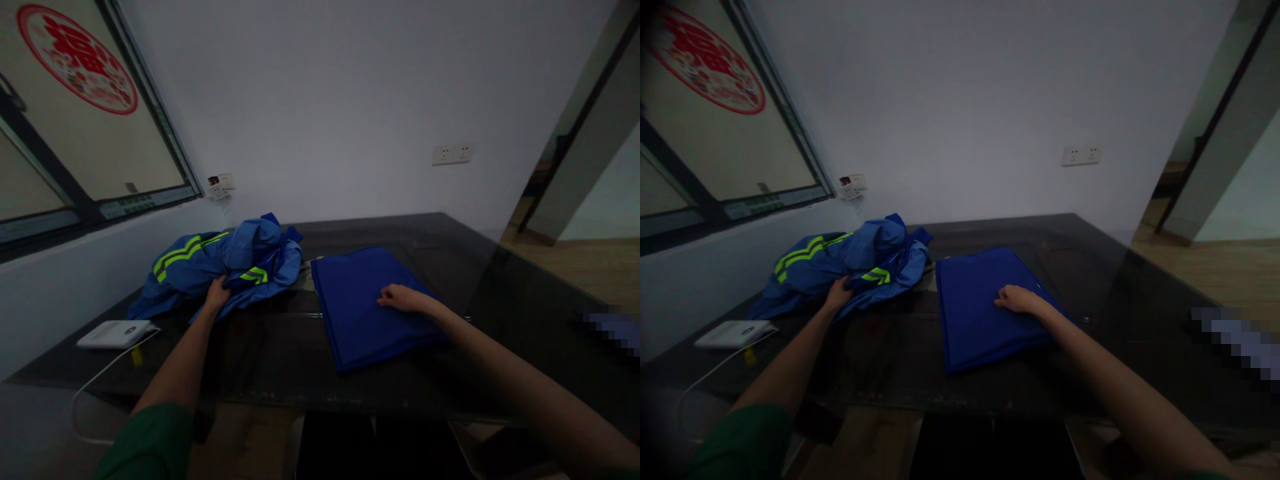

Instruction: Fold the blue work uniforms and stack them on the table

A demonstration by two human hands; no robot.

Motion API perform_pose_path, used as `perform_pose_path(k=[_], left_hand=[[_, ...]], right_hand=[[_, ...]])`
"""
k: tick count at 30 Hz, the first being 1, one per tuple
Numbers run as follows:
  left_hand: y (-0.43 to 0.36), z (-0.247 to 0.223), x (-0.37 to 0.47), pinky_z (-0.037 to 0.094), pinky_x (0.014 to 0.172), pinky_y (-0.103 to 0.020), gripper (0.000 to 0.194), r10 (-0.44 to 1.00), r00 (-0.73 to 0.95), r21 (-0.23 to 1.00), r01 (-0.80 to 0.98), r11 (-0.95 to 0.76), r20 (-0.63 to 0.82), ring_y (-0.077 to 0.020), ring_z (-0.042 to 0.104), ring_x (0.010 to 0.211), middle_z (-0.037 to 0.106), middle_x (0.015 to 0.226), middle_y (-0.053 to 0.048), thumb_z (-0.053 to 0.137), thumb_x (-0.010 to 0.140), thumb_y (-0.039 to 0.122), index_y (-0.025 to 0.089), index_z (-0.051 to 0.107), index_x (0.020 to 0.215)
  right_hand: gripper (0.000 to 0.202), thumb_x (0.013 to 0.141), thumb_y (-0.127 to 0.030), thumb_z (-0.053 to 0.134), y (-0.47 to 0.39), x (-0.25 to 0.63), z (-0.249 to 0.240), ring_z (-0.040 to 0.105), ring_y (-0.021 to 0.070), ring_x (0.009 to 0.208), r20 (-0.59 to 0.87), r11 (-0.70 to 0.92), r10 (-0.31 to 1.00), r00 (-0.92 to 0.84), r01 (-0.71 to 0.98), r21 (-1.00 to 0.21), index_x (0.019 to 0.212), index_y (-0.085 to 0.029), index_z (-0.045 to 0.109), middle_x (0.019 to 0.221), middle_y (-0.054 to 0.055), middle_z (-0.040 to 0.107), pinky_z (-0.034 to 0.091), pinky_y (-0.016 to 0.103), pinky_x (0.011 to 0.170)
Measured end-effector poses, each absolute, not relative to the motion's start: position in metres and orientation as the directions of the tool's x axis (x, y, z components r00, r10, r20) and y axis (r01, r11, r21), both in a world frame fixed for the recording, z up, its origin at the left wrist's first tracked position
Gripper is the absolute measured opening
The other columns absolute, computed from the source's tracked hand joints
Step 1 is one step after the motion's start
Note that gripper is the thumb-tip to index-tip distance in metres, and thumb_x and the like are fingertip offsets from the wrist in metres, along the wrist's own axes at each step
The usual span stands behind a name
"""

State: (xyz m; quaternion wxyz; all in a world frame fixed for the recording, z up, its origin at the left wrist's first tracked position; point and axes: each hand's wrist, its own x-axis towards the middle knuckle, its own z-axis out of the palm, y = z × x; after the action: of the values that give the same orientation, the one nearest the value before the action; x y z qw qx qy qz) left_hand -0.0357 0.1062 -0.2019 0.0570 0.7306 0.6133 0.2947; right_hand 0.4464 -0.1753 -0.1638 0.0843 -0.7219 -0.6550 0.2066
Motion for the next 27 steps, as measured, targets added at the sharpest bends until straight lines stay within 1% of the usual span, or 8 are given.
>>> perform_pose_path(k=[3,8,13,15,17,19,21,27], left_hand=[[0.103,-0.197,-0.03,0.042,0.096,-0.045,0.056,0.951,0.05,0.419,0.89,-0.181,0.304,-0.0353,0.054,0.11,0.06,0.11,-0.017,0.052,0.063,0.011,0.007,0.053,0.119],[0.087,-0.186,-0.022,0.037,0.094,-0.059,0.061,0.961,-0.036,0.401,0.912,-0.081,0.274,-0.0438,0.047,0.117,0.053,0.12,-0.022,0.056,0.065,0.016,0.013,0.049,0.126],[0.046,-0.169,-0.005,0.037,0.094,-0.059,0.06,0.915,-0.188,0.46,0.888,0.003,0.357,-0.0449,0.041,0.122,0.041,0.133,-0.022,0.056,0.075,0.029,0.014,0.043,0.132],[0.015,-0.158,0.015,0.035,0.1,-0.056,0.054,0.855,-0.151,0.475,0.872,-0.122,0.496,-0.0414,0.039,0.125,0.04,0.135,-0.02,0.052,0.08,0.029,0.012,0.044,0.131],[-0.024,-0.146,0.042,0.034,0.105,-0.048,0.044,0.787,0.041,0.441,0.81,-0.387,0.615,-0.0333,0.041,0.126,0.047,0.13,-0.015,0.046,0.084,0.028,0.014,0.048,0.126],[-0.067,-0.136,0.074,0.036,0.106,-0.041,0.037,0.718,0.27,0.445,0.631,-0.636,0.642,-0.026,0.048,0.121,0.053,0.125,-0.01,0.042,0.089,0.031,0.017,0.05,0.122],[-0.104,-0.13,0.107,0.038,0.106,-0.04,0.035,0.672,0.406,0.503,0.453,-0.736,0.619,-0.0239,0.052,0.119,0.057,0.123,-0.008,0.045,0.09,0.036,0.021,0.051,0.122],[-0.143,-0.129,0.196,0.036,0.109,-0.05,0.084,0.627,0.433,0.639,0.139,-0.756,0.648,-0.0287,0.033,0.138,0.033,0.149,-0.012,0.067,0.08,0.046,0.032,0.017,0.147]], right_hand=[[0.024,0.078,-0.025,0.054,-0.172,0.448,-0.162,0.05,0.0127,0.062,-0.163,-0.056,0.986,-0.025,0.878,-0.475,0.056,-0.018,0.048,0.061,0.0,0.054,0.036,0.024,0.061],[0.027,0.075,-0.025,0.052,-0.176,0.452,-0.141,0.039,0.0087,0.052,-0.151,-0.008,0.985,-0.085,0.848,-0.53,0.051,-0.018,0.042,0.051,-0.005,0.04,0.03,0.023,0.054],[0.027,0.074,-0.028,0.053,-0.187,0.453,-0.097,0.038,0.0077,0.044,-0.059,0.067,0.987,-0.15,0.718,-0.692,0.052,-0.019,0.043,0.046,-0.006,0.04,0.03,0.022,0.046],[0.028,0.076,-0.028,0.055,-0.191,0.448,-0.07,0.042,0.008,0.043,0.031,0.099,0.992,-0.119,0.626,-0.774,0.052,-0.019,0.043,0.046,-0.004,0.044,0.033,0.021,0.044],[0.028,0.078,-0.025,0.056,-0.194,0.441,-0.037,0.047,0.008,0.044,0.127,0.131,0.991,-0.043,0.521,-0.843,0.054,-0.019,0.045,0.048,-0.002,0.05,0.037,0.02,0.044],[0.026,0.082,-0.022,0.055,-0.197,0.431,-0.001,0.051,0.0078,0.046,0.227,0.189,0.973,0.046,0.407,-0.894,0.057,-0.019,0.047,0.053,0.0,0.055,0.043,0.019,0.046],[0.028,0.085,-0.019,0.053,-0.2,0.418,0.036,0.055,0.008,0.05,0.351,0.3,0.928,0.124,0.307,-0.903,0.059,-0.019,0.047,0.057,0.001,0.057,0.048,0.019,0.05],[0.037,0.095,-0.013,0.042,-0.233,0.366,0.132,0.063,0.0079,0.059,0.676,0.667,0.673,0.301,0.15,-0.73,0.059,-0.019,0.038,0.058,-0.004,0.051,0.056,0.021,0.064]])
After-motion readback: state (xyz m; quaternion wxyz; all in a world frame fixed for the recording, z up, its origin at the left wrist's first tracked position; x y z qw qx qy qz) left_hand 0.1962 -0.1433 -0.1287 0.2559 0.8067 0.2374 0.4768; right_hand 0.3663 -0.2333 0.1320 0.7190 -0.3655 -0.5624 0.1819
